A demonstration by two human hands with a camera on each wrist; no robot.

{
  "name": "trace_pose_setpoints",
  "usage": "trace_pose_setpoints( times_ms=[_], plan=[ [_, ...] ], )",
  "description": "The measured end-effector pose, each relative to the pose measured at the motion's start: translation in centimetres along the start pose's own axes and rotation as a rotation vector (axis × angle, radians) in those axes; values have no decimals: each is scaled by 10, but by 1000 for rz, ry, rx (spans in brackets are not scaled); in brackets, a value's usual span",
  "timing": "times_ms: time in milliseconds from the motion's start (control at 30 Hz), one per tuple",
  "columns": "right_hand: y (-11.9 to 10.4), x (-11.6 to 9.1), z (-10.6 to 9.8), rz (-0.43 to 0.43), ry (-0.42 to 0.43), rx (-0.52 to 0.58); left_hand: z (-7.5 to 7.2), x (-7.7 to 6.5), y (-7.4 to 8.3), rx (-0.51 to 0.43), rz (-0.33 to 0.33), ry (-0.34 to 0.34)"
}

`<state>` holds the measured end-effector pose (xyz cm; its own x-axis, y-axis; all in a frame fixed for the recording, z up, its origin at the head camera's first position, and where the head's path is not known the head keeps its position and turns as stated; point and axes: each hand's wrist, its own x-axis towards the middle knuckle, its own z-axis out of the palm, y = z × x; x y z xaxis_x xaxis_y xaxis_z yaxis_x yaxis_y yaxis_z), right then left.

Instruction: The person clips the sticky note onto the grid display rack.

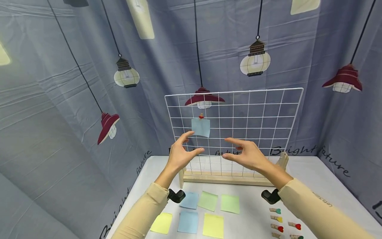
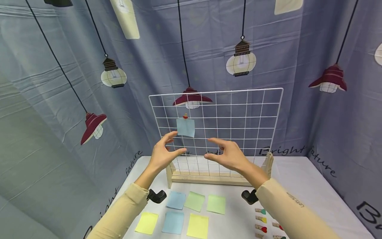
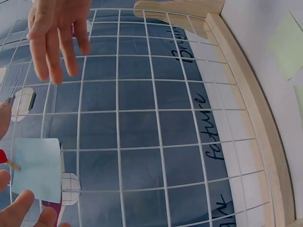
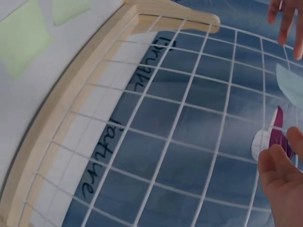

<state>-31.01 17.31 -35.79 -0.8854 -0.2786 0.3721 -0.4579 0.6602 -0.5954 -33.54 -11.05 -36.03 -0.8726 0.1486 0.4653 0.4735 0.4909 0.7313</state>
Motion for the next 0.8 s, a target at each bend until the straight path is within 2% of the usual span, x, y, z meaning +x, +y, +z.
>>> trace_pose_setpoints(
  times_ms=[200,367,800],
  plan=[
    [12,-14,-2,19,7,44,3,-5,-10,-6,0,1],
    [24,-28,0,5,3,24,6,-9,-16,-13,-23,-2],
    [52,-55,5,70,20,54,14,-23,-33,-31,-61,-35]
  ],
)
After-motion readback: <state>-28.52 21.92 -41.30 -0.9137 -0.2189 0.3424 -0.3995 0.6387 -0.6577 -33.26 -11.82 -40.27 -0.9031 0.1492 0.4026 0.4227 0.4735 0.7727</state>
